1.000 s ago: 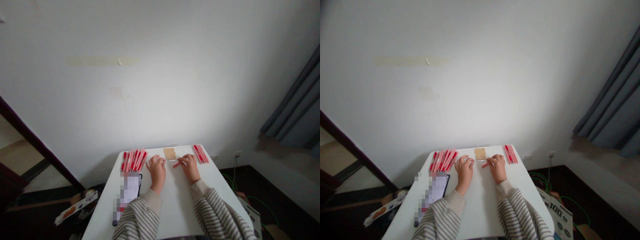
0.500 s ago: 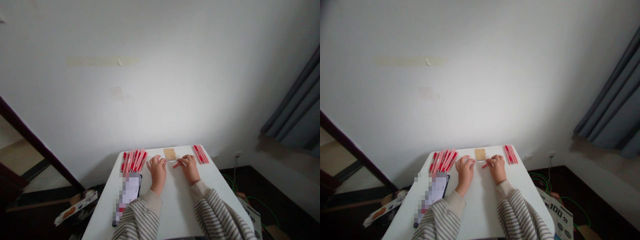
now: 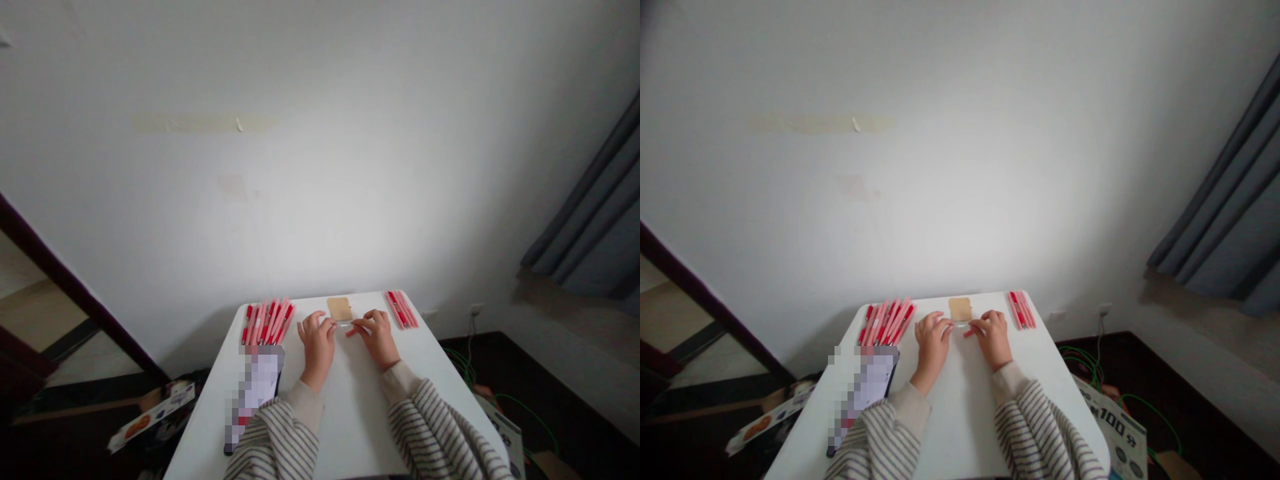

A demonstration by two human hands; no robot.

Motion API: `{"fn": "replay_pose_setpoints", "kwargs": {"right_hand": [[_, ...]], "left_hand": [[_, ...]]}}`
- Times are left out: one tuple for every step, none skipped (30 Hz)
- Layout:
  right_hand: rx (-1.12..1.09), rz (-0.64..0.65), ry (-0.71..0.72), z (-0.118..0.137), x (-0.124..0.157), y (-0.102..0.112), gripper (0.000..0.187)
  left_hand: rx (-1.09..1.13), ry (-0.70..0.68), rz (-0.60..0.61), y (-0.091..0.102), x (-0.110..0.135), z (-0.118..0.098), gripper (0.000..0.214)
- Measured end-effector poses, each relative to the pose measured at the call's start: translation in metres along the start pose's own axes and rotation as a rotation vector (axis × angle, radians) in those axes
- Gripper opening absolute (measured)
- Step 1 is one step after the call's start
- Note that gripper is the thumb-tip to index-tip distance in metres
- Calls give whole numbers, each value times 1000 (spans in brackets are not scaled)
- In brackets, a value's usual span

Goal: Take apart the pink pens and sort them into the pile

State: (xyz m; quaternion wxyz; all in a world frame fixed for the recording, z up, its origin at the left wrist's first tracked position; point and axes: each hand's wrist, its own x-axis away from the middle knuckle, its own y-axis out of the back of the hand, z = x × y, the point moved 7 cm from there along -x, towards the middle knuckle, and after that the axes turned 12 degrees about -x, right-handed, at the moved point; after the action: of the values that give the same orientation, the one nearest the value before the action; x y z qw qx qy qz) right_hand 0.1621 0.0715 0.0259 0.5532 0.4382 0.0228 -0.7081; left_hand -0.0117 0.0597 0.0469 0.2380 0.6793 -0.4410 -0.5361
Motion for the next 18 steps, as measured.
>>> {"fn": "replay_pose_setpoints", "kwargs": {"right_hand": [[-3, 0, 1, 0, 0, 0, 15], [-5, 0, 1, 0, 0, 0, 15], [-7, 0, 0, 0, 0, 0, 15], [-9, 1, -2, 0, 0, 0, 15], [-11, 4, -4, 0, 0, 0, 15], [-13, 7, -6, 0, 0, 0, 15], [-15, 10, -9, -1, 0, 0, 15], [-17, 13, -13, -1, -1, 0, 16], [-17, 13, -17, -2, -1, 0, 16], [-18, 13, -22, -2, -1, 0, 16], [-18, 13, -26, -2, -1, 0, 16], [-17, 14, -30, -3, -1, 0, 17], [-17, 15, -32, -3, -1, 0, 17], [-16, 16, -34, -3, -1, 0, 17], [-15, 15, -34, -3, -1, 1, 17], [-14, 13, -33, -3, -1, 1, 18], [-13, 9, -30, -4, -1, 1, 18], [-12, 2, -27, -4, -1, 2, 18]], "left_hand": [[-2, -2, -3, 0, 0, 0, 17], [-3, -5, -5, 0, 0, 0, 17], [-3, -8, -7, -1, 0, 0, 17], [-3, -10, -9, -1, 0, 0, 17], [-2, -13, -10, -1, 0, 0, 17], [-1, -14, -12, -2, 0, 0, 16], [1, -14, -15, -2, 0, 0, 16], [4, -13, -21, -2, 0, 0, 16], [8, -10, -30, -2, 0, 1, 16], [12, -8, -40, -1, -1, 1, 16], [17, -6, -48, -1, -1, 1, 15], [20, -5, -54, 0, -1, 1, 15], [21, -5, -57, 0, -1, 1, 15], [21, -3, -59, 1, -1, 0, 15], [20, -3, -60, 1, -2, 0, 16], [19, -4, -62, 1, -2, 0, 17], [18, -5, -65, 2, -2, 0, 19], [18, -5, -67, 2, -2, 0, 20]]}}
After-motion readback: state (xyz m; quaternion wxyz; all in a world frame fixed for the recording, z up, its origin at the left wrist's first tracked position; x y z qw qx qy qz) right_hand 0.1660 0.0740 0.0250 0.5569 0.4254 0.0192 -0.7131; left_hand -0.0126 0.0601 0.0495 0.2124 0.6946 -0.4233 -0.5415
